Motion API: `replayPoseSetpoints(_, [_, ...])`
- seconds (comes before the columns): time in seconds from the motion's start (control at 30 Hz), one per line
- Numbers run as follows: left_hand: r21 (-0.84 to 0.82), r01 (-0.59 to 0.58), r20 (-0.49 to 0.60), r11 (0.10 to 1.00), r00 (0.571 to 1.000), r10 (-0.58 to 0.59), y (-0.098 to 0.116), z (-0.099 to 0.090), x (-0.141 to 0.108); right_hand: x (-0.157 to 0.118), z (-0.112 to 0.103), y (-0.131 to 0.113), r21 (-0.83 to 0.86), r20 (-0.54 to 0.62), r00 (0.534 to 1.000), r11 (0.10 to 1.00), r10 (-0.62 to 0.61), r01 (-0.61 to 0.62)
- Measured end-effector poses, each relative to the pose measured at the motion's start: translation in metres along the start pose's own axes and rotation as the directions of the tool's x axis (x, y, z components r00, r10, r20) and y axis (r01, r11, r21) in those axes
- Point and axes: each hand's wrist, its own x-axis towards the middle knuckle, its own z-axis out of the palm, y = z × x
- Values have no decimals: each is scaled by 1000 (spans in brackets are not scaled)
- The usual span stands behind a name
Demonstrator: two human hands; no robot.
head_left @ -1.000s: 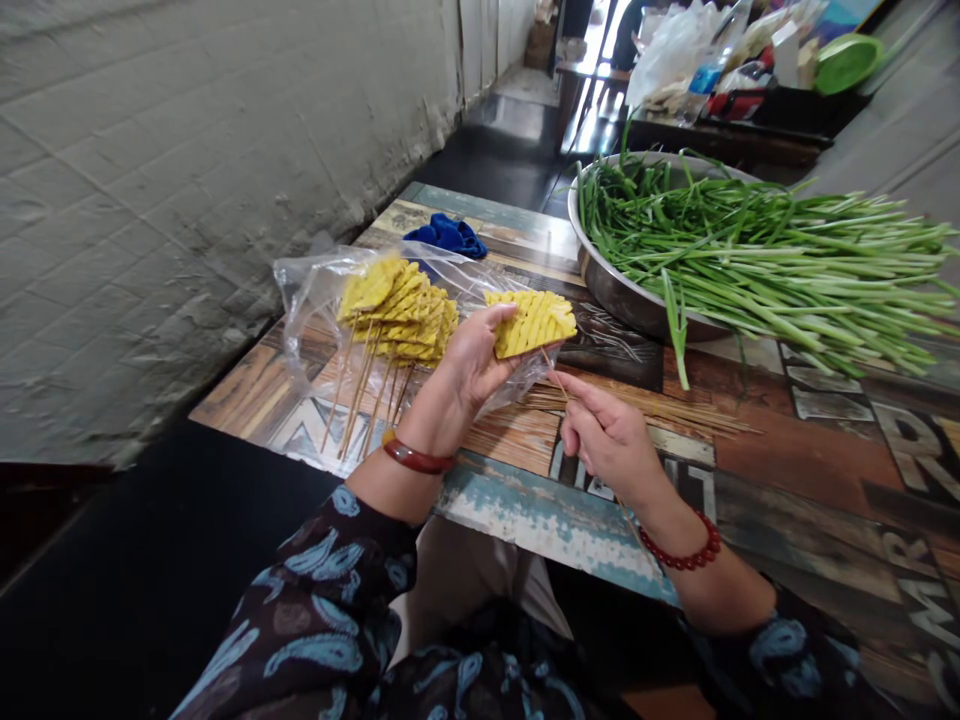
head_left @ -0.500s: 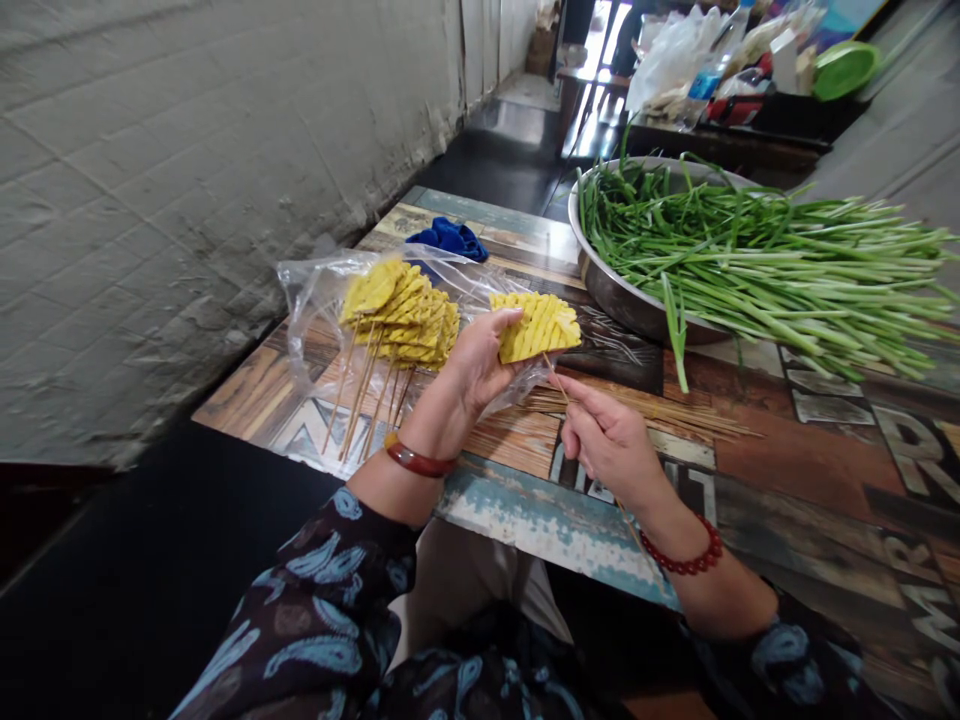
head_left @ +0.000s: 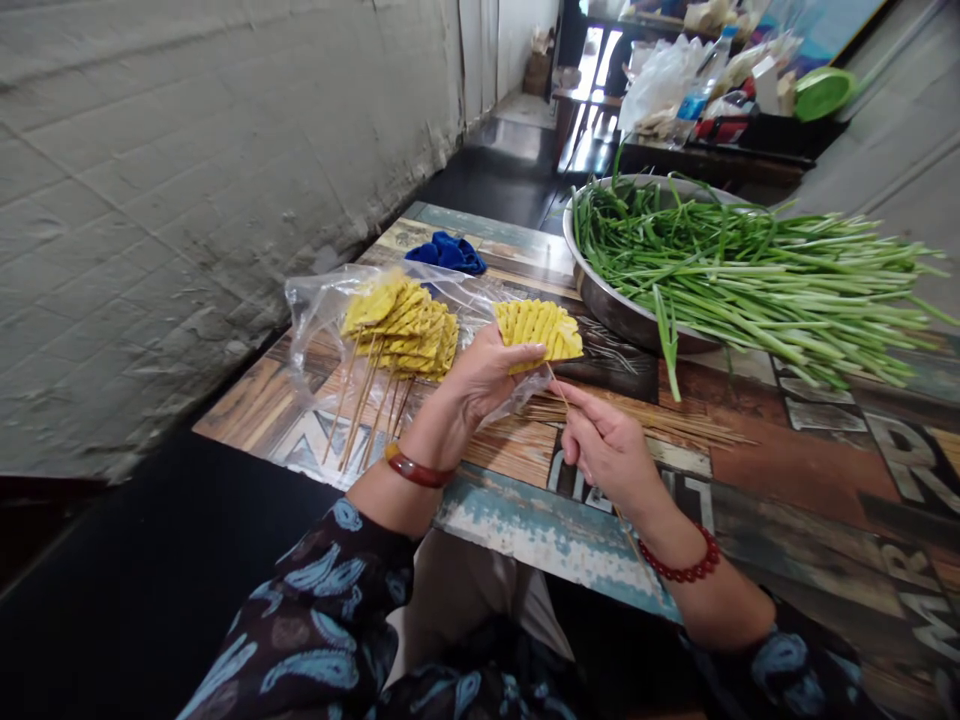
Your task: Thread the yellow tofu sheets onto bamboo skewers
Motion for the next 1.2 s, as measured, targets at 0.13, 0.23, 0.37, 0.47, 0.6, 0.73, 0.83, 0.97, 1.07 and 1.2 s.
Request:
replayPoseSetpoints(0.13, [4, -40, 42, 999, 998, 40, -1, 0, 1, 0, 0, 0, 9, -10, 1000, 1000, -5, 5])
replayPoseSetpoints(0.23, [25, -57, 72, 998, 996, 55, -3, 0, 1, 0, -1, 0, 9, -17, 1000, 1000, -15, 16])
replayPoseSetpoints(0.37, [32, -75, 97, 997, 993, 72, -3, 0, 1, 0, 0, -1, -1, -30, 999, 1000, -24, 24])
replayPoseSetpoints(0.47, [33, -85, 106, 996, 991, 81, -4, 1, 1, 1, 1, -2, -7, -45, 998, 999, -34, 34])
replayPoseSetpoints(0.6, [50, -96, 103, 994, 991, 91, -5, 2, 0, 1, 1, -2, -6, -58, 997, 999, -45, 45])
replayPoseSetpoints(0.73, [47, -102, 120, 994, 988, 96, -7, 2, 0, 2, 1, -2, 3, -58, 997, 999, -49, 50])
replayPoseSetpoints(0.83, [36, -88, 120, 995, 989, 83, -9, 2, 1, 3, 1, -2, 16, -64, 997, 998, -52, 53])
replayPoseSetpoints(0.97, [14, -68, 110, 998, 992, 66, -10, 1, 2, 4, 2, 0, 5, -84, 994, 997, -72, 73])
replayPoseSetpoints(1.07, [14, -63, 120, 998, 991, 61, -11, 2, 1, 4, 1, 3, -20, -83, 992, 995, -99, 97])
replayPoseSetpoints(1.2, [12, -63, 130, 998, 990, 61, -12, 4, 1, 4, 1, 5, -20, -81, 990, 993, -117, 115])
